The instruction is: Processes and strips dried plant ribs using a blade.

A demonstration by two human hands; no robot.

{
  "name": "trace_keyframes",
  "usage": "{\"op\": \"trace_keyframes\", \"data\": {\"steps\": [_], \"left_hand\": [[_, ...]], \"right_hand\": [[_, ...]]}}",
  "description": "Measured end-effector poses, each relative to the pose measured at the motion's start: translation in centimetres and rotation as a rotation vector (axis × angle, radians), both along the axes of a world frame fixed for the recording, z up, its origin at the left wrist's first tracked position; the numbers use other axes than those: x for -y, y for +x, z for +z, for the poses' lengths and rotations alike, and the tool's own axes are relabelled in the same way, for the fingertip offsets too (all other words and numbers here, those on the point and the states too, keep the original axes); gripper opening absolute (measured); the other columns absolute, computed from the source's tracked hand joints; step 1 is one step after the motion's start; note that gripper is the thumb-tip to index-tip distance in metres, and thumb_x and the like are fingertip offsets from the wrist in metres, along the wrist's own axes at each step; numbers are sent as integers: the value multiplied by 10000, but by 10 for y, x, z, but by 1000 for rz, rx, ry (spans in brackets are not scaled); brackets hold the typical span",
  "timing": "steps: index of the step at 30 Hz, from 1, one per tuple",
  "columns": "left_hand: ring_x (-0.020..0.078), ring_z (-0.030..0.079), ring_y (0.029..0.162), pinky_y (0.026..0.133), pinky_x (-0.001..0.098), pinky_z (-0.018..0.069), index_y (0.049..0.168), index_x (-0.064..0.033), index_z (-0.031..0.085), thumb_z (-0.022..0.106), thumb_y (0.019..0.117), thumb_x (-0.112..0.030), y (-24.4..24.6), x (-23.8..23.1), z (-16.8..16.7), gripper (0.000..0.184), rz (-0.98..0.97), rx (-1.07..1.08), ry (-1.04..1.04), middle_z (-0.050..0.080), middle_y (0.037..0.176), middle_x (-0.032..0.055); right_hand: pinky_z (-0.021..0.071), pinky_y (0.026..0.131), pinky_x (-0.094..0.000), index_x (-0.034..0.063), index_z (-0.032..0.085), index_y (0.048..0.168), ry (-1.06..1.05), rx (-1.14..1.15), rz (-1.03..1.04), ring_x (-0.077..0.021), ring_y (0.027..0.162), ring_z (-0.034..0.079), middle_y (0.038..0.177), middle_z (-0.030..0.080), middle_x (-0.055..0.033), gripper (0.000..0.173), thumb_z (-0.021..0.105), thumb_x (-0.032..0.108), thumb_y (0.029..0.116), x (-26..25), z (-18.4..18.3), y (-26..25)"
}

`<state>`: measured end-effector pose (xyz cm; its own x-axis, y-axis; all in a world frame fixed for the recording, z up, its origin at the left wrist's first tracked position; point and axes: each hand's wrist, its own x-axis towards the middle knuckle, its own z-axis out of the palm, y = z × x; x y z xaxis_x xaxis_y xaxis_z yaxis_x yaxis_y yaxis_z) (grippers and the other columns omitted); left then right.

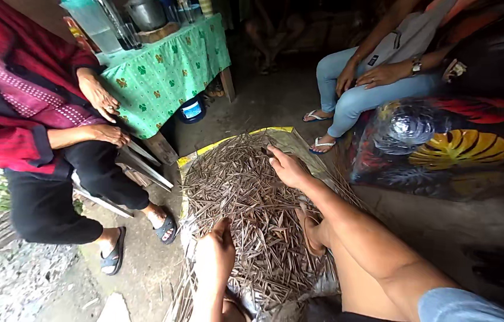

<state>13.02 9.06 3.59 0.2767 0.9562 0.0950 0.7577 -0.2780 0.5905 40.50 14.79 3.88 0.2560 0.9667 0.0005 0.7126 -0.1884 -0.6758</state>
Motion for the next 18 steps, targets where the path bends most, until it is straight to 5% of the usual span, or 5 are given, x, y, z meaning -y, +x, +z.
{"op": "trace_keyframes", "data": {"steps": [2,5,9,15,18], "left_hand": [[264,719,794,754,522,554,1162,-57,747,492,1034,-113,-1,-2,-2,290,6,35,-41,753,895,118],[162,649,697,692,415,529,1130,-49,740,479,1030,-106,1,-7,-5,285,13,146,-80,715,823,67],[14,476,546,566,251,430,955,-52,717,497,1011,-106,2,-11,-12,233,31,308,-105,547,644,-59],[-27,490,574,574,182,433,1105,-37,734,502,1019,-93,-3,-3,-10,253,-68,344,-133,650,768,-40],[93,656,692,688,325,542,1139,-52,751,529,1021,-102,-2,2,-3,256,-11,186,-74,746,878,44]], "right_hand": [[507,969,-599,49,512,1464,14,-111,162,-382,1106,670,1238,670,-230,412,412,239,1113,10,2,-19],[509,880,-537,-29,638,1190,-94,-121,490,-324,940,661,993,670,-204,380,426,275,1105,27,2,-58],[496,786,-545,-3,615,1153,-100,0,709,-349,853,654,886,644,-190,390,374,300,1112,41,-3,-92],[525,809,-632,24,639,1243,-65,54,241,-421,918,693,956,695,-232,377,423,305,1114,5,-2,-42],[513,758,-607,18,646,1149,-11,13,76,-398,855,672,902,666,-217,371,411,303,1120,0,4,-19]]}}
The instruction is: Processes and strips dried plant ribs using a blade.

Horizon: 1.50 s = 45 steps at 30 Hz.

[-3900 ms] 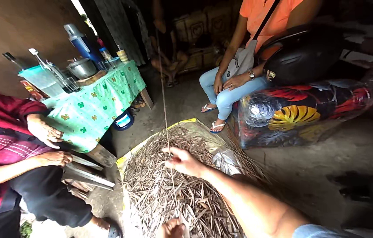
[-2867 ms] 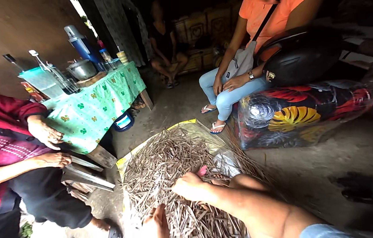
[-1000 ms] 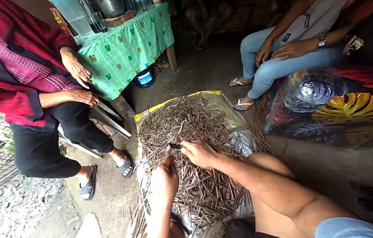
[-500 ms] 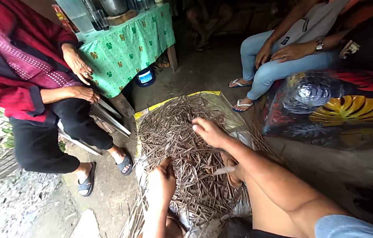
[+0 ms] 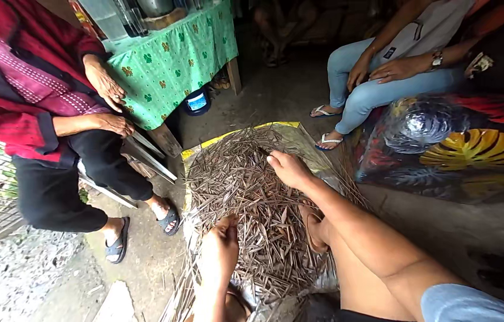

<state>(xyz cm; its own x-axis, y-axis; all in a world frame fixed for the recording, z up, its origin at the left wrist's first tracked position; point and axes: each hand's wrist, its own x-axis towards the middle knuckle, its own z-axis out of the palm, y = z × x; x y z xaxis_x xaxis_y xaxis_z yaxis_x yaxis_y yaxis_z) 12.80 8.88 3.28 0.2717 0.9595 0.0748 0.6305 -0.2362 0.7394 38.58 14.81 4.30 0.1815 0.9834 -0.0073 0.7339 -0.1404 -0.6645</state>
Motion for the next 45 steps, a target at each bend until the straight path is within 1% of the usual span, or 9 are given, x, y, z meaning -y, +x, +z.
{"op": "trace_keyframes", "data": {"steps": [2,8,19,24,30,33,35,38,45], "left_hand": [[191,691,715,713,444,554,1158,-63,756,547,1035,-125,3,0,2,250,62,-96,7,753,879,90],[278,712,735,696,530,547,1045,-61,772,562,1035,-154,16,-2,3,230,131,-197,80,738,805,118],[330,723,728,671,577,547,1088,-79,779,550,1017,-130,9,3,5,245,55,-237,155,744,805,136],[385,730,746,673,629,545,1086,-74,780,557,1025,-149,19,5,-1,243,-18,-309,183,741,805,169],[343,694,579,517,549,536,1017,-39,787,592,965,-122,53,21,-8,218,-177,-161,457,704,688,144],[346,737,705,607,513,593,1091,-13,780,627,950,-85,73,34,-14,220,-238,-90,543,743,851,180],[352,747,941,800,471,610,1139,0,765,617,943,-106,82,37,-17,268,-266,-46,662,750,1049,197],[421,625,1240,1054,542,479,1170,-26,751,574,969,-164,76,34,-12,301,-298,1,778,702,1248,210],[488,560,1290,1077,605,431,1141,1,749,557,957,-123,53,18,-18,293,-187,-17,651,680,1278,226]], "right_hand": [[517,787,-575,-7,652,1100,-17,-96,92,-355,858,655,906,651,-201,362,419,270,1116,9,6,-10],[503,818,-563,21,606,1183,-224,28,563,-360,917,662,934,652,-191,405,355,332,1120,44,4,-75],[492,877,-663,21,625,1256,-130,117,-115,-463,1058,661,1082,682,-266,430,365,337,1125,-8,-4,31],[563,893,-541,85,628,1371,61,8,187,-295,933,714,1037,729,-156,412,577,345,1055,33,20,2],[510,744,-560,-25,667,996,126,292,603,-369,790,671,819,662,-195,280,586,241,1031,81,21,-1],[522,719,-564,-31,682,982,147,329,477,-365,767,682,788,670,-193,280,581,225,1031,107,21,30],[549,710,-574,0,707,978,160,334,297,-351,764,699,787,686,-175,250,606,224,1024,126,16,67],[540,778,-601,-10,712,1023,48,268,-35,-372,818,692,838,691,-201,269,610,238,1035,173,-2,138],[463,841,-588,-117,640,1044,-498,21,-691,-403,901,607,974,622,-304,404,541,273,1080,319,-110,226]]}}
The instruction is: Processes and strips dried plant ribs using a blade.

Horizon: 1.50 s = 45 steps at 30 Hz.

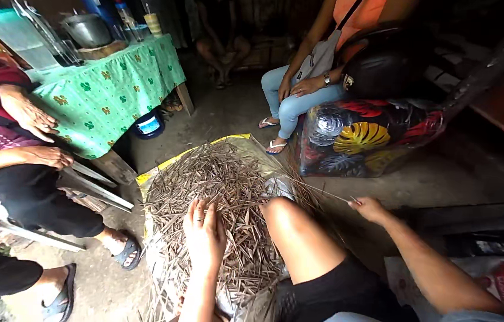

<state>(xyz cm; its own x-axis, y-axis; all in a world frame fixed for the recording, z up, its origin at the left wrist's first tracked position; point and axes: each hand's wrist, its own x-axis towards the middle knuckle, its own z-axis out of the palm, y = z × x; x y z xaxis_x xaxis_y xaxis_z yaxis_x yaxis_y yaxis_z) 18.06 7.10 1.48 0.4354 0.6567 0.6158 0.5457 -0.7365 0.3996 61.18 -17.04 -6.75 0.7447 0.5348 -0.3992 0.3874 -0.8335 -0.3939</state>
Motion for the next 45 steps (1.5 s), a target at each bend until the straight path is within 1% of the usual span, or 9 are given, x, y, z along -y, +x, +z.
{"op": "trace_keyframes", "data": {"steps": [5,9,11,15,20,24,32,38,45], "left_hand": [[429,616,1220,1071,628,411,1183,-12,737,555,1010,-118,-5,-8,2,272,-62,-298,-359,698,1224,222],[442,587,1270,1064,670,419,1357,-33,621,510,1071,-244,-23,-26,3,373,-90,-738,-974,636,1314,262],[456,572,1274,1051,668,423,1320,14,624,541,1052,-226,-27,-28,1,370,-48,-746,-1091,615,1325,285],[451,606,1238,1025,667,458,1339,-23,631,535,1058,-236,-27,-42,-4,366,3,-616,-1001,641,1297,268],[464,578,1274,1030,694,438,1354,-25,615,546,1045,-252,-25,-44,-1,389,26,-638,-1044,616,1337,277],[454,586,1263,1037,674,441,1323,-6,629,539,1050,-249,-24,-45,3,376,-54,-644,-1032,628,1310,279],[462,431,1414,1079,676,398,1367,-11,609,579,1035,-253,-14,-39,7,412,84,-628,-1019,538,1449,260],[459,571,1281,1018,693,441,1355,-22,608,537,1052,-233,-13,-32,8,376,-7,-697,-1126,611,1348,264],[441,584,1275,1024,683,449,1385,-50,602,523,1059,-252,-14,-29,1,392,-16,-710,-1134,622,1345,249]], "right_hand": [[507,892,-550,-105,524,1351,-217,-135,-198,-408,974,640,1182,611,-330,471,589,259,1059,38,-52,-32],[490,949,-610,-108,576,1291,-324,-125,-5,-459,1080,633,1214,615,-346,450,664,235,1012,18,-55,-35],[510,858,-547,-93,614,1233,-335,-105,69,-373,938,636,1100,642,-292,348,624,189,1029,-9,-31,-37],[452,566,-312,-4,595,1255,-159,-134,107,-135,596,495,827,576,-100,249,481,132,1080,-78,26,-49],[517,883,-552,3,590,1366,34,66,433,-362,926,673,1115,668,-260,364,454,220,1107,-166,104,-83],[475,999,-564,17,602,1392,239,119,646,-374,1072,665,1181,682,-245,389,447,237,1110,-218,132,-132],[412,1113,-556,-4,500,1482,176,3,859,-396,1273,591,1364,608,-271,435,412,214,1117,-271,92,-203],[561,827,-402,29,470,1486,36,-309,856,-242,884,678,1117,658,-191,414,383,219,1128,-271,66,-227],[551,766,-391,39,476,1475,-121,-304,905,-227,807,648,1051,644,-176,415,411,253,1125,-275,61,-226]]}}
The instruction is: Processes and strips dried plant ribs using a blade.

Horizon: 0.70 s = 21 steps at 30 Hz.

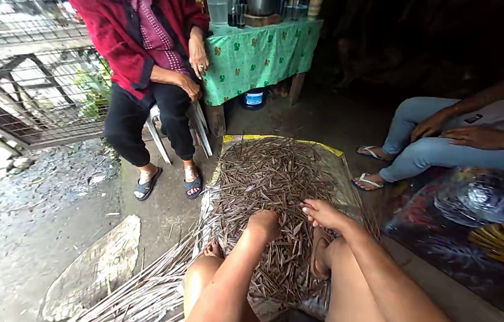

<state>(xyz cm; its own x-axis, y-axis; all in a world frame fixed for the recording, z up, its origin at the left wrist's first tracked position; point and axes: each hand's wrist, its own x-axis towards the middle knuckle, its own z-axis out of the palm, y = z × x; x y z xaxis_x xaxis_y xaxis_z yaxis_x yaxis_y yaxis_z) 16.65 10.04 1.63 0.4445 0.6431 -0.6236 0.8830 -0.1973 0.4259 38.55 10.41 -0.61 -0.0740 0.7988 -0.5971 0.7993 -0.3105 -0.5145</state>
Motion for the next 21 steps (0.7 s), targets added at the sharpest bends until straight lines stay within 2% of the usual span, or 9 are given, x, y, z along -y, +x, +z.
{"op": "trace_keyframes", "data": {"steps": [5,8,13,15,17,18,21], "left_hand": [[450,587,1264,1006,689,456,1344,-31,621,535,1055,-231,-4,6,6,362,46,-20,-19,623,1334,256],[448,578,1279,1014,689,452,1390,-48,599,534,1054,-241,-7,8,3,393,44,-31,-21,609,1363,252],[462,564,1289,1018,694,442,1357,-16,601,526,1061,-231,-4,15,2,374,27,-57,-15,594,1372,267],[468,559,1292,1010,699,443,1334,-10,615,535,1050,-204,0,17,2,353,21,-95,-15,592,1374,268],[487,533,1313,1029,708,417,1309,21,625,544,1037,-156,8,19,-3,335,19,-115,-15,579,1386,285],[489,515,1330,1049,703,397,1300,36,629,543,1031,-125,11,21,-10,325,18,-123,-14,574,1391,291],[474,467,1375,1098,661,361,1321,84,594,565,1019,-87,22,23,-36,349,36,-162,-7,534,1428,303]], "right_hand": [[549,713,-375,55,474,1473,-79,4,-3,-217,756,638,1022,639,-176,391,414,225,1125,-2,2,4],[544,696,-359,58,488,1457,-89,20,-8,-198,732,627,997,634,-160,381,415,232,1126,-1,3,4],[546,677,-357,48,484,1453,-17,15,-1,-193,695,620,971,630,-154,394,397,255,1130,4,9,-1],[515,582,-301,28,512,1417,104,-80,-78,-142,585,569,831,609,-105,373,403,237,1127,7,18,-12],[445,492,-219,-10,586,1311,276,-250,-199,-61,486,491,683,570,-37,309,450,182,1111,16,27,-31],[434,504,-219,-17,613,1263,349,-297,-219,-54,499,478,680,560,-27,272,483,154,1096,22,28,-43],[495,632,-393,-13,651,1216,526,-285,-129,-188,651,542,845,617,-123,232,563,115,1045,38,30,-87]]}}
